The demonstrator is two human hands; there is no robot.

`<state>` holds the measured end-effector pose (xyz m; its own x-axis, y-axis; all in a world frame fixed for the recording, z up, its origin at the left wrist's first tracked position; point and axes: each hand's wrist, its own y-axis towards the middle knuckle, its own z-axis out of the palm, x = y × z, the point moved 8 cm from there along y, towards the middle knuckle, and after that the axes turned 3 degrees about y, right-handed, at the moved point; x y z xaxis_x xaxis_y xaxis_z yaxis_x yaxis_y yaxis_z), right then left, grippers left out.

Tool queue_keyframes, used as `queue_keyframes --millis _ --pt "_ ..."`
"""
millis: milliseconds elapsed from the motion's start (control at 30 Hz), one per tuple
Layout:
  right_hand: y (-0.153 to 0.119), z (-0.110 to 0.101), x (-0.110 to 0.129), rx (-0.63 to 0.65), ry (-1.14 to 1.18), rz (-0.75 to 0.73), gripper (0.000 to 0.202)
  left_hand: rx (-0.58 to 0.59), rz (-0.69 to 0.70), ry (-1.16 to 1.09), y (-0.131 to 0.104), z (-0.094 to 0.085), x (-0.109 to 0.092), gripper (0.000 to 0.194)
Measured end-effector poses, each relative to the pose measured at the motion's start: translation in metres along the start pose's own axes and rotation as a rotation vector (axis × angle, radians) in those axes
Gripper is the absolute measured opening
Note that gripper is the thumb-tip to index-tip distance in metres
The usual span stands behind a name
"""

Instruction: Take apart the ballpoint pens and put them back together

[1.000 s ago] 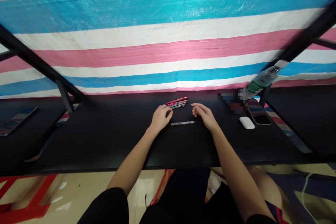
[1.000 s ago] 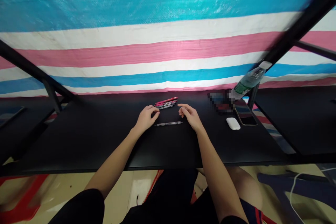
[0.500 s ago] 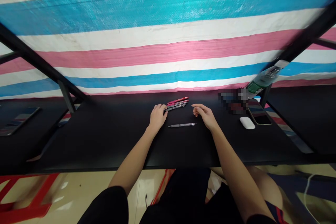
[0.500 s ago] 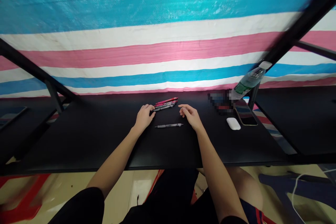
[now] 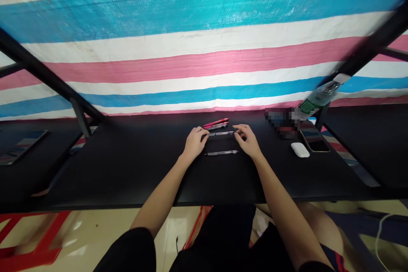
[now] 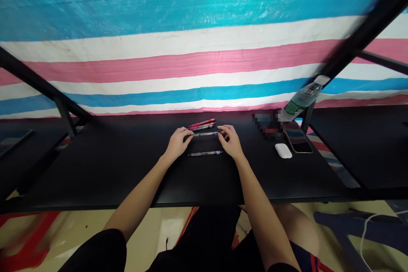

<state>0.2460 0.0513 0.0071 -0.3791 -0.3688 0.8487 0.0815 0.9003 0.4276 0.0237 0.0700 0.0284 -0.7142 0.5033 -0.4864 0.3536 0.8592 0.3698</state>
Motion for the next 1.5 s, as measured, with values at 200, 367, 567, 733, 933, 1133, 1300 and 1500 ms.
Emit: queue_keyframes --millis 200,367,567,733,933,1133,1300,1500 --pt "-0.002 0.006 -0.011 0.091 0.068 0.164 0.034 -0.032 0.052 -0.129 0.000 -0.002 -0.010 0.014" --pt "-0.002 0.005 -0.013 0.092 0.348 0.270 0.034 -0.046 0.018 -0.255 0.000 -0.001 -0.007 0.012" --pt "-0.004 0.010 -0.019 0.086 0.579 0.373 0.030 -0.058 -0.039 -0.426 0.001 0.000 -0.005 0.009" --pt "-0.007 0.014 -0.020 0.120 0.696 0.434 0.029 -0.017 -0.049 -0.480 0.000 0.003 -0.008 0.009" --pt "-0.013 0.024 -0.021 0.223 0.794 0.528 0.034 0.050 0.019 -0.517 -0.001 0.004 -0.017 0.009" --pt "-0.012 0.024 -0.020 0.236 0.786 0.493 0.036 0.077 -0.015 -0.506 -0.001 0.004 -0.018 0.012" --pt "-0.012 0.023 -0.015 0.247 0.754 0.460 0.039 0.139 -0.060 -0.413 -0.002 0.005 -0.017 0.032" --pt "-0.011 0.022 -0.012 0.242 0.719 0.441 0.040 0.094 -0.044 -0.469 -0.002 0.003 -0.016 0.022"
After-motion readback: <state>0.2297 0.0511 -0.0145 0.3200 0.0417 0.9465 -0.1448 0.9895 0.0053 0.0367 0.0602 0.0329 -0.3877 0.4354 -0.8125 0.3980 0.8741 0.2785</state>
